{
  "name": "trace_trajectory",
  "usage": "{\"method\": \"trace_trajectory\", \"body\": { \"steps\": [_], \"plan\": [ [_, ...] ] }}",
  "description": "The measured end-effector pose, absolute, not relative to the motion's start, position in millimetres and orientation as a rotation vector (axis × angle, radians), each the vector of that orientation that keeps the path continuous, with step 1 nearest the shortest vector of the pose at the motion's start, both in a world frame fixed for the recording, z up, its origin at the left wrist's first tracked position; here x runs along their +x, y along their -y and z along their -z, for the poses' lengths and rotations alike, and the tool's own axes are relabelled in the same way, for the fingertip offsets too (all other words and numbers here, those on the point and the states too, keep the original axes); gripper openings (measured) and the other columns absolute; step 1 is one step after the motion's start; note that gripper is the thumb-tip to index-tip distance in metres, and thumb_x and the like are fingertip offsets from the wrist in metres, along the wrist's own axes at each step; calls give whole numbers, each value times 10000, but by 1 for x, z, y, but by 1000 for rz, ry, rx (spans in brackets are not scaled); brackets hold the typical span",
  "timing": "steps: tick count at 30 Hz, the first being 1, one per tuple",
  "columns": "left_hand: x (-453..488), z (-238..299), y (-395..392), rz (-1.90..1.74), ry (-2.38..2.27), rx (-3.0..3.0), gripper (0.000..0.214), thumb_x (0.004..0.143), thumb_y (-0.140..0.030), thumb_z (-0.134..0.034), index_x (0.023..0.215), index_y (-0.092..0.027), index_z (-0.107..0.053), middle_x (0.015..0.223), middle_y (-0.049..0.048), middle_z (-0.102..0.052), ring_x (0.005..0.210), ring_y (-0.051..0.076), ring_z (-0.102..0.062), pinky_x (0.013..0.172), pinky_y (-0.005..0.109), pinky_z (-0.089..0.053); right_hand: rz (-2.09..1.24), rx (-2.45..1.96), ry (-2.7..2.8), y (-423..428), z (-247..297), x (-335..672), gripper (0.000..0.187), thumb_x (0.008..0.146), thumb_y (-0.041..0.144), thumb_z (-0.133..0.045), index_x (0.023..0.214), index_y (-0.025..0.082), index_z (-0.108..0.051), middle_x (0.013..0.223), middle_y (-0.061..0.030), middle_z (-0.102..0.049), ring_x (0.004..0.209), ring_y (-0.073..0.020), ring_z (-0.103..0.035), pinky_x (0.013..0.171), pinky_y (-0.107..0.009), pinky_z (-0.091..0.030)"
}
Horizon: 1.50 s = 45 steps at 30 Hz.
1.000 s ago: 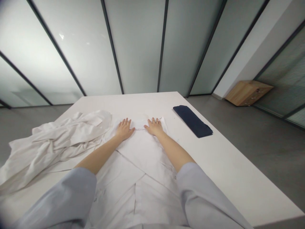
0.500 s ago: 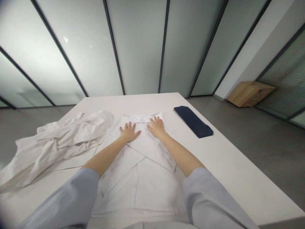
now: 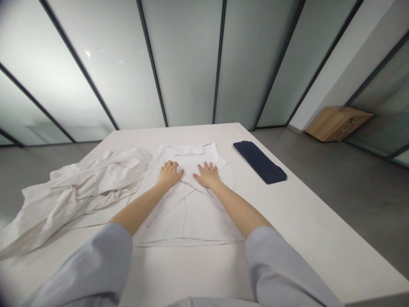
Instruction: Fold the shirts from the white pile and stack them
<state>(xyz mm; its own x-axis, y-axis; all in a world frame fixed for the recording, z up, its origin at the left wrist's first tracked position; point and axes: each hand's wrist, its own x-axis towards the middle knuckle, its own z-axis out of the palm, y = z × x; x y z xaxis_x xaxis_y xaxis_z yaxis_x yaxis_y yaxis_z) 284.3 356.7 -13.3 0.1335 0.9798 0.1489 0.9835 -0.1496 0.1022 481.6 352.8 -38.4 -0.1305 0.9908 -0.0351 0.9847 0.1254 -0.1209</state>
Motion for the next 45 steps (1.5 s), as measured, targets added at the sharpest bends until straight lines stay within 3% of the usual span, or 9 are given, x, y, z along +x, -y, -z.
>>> {"method": "trace_trajectory", "body": {
  "steps": [6, 11, 17, 20, 24, 29, 33, 36, 45],
  "plan": [
    [273, 20, -337, 42, 2145, -2403, 719, 877, -656, -275, 1416, -193, -384, 1537, 164, -283, 1409, 364, -224, 1082, 601, -213, -156, -2001, 2359, -388, 31, 490, 691, 915, 634, -309, 1484, 241, -318, 1569, -135, -225, 1412, -376, -205, 1102, -556, -173],
    [269, 30, -349, 19, 2140, -2426, 799, 861, -703, -225, 1487, -210, -279, 1578, 145, -193, 1440, 362, -155, 1108, 611, -147, -11, -1906, 2393, -394, 24, 494, 588, 930, 528, -377, 1401, 182, -440, 1505, -156, -352, 1372, -337, -300, 1091, -493, -231],
    [270, 26, -354, 203, 2042, -2414, 715, 862, -649, -359, 1393, -173, -413, 1525, 172, -308, 1385, 347, -281, 1093, 541, -243, 201, -1844, 2237, -361, 17, 491, 472, 892, 343, -488, 1325, 158, -506, 1397, -140, -484, 1258, -288, -422, 1036, -409, -306],
    [268, 21, -343, 315, 1948, -2385, 543, 865, -552, -449, 1247, -173, -525, 1390, 161, -462, 1271, 303, -418, 1024, 438, -353, 149, -1807, 2259, -330, 13, 494, 440, 879, 348, -507, 1278, 166, -552, 1326, -133, -544, 1197, -291, -470, 991, -402, -347],
    [258, 14, -320, 278, 1918, -2427, 416, 860, -475, -485, 1132, -172, -570, 1199, 142, -558, 1146, 287, -499, 946, 412, -403, 35, -1835, 2319, -291, 15, 505, 371, 879, 351, -512, 1194, 183, -610, 1253, -131, -590, 1144, -286, -516, 945, -393, -382],
    [236, 17, -293, 200, 1905, -2540, 435, 889, -453, -450, 1226, -191, -537, 1297, 131, -545, 1202, 274, -498, 986, 406, -393, -51, -1858, 2348, -270, 24, 520, 407, 899, 358, -473, 1249, 176, -574, 1337, -140, -532, 1223, -289, -478, 995, -433, -364],
    [222, 29, -280, 177, 1886, -2593, 547, 916, -486, -399, 1381, -198, -419, 1501, 124, -378, 1387, 272, -327, 1105, 427, -280, -96, -1873, 2368, -267, 31, 522, 458, 927, 372, -421, 1324, 161, -509, 1438, -161, -438, 1316, -287, -401, 1064, -489, -297],
    [217, 35, -276, 204, 1883, -2588, 583, 924, -514, -369, 1414, -198, -387, 1535, 119, -324, 1424, 266, -261, 1135, 443, -231, -90, -1859, 2375, -264, 36, 522, 496, 950, 405, -368, 1377, 169, -454, 1498, -154, -368, 1388, -276, -304, 1105, -514, -233],
    [215, 32, -275, 459, 1803, -2574, 529, 843, -496, -538, 1261, -172, -537, 1366, 140, -503, 1279, 275, -445, 1055, 411, -362, -113, -1817, 2359, -264, 41, 529, 505, 939, 443, -395, 1367, 190, -482, 1493, -129, -387, 1395, -264, -295, 1119, -469, -227]
  ]
}}
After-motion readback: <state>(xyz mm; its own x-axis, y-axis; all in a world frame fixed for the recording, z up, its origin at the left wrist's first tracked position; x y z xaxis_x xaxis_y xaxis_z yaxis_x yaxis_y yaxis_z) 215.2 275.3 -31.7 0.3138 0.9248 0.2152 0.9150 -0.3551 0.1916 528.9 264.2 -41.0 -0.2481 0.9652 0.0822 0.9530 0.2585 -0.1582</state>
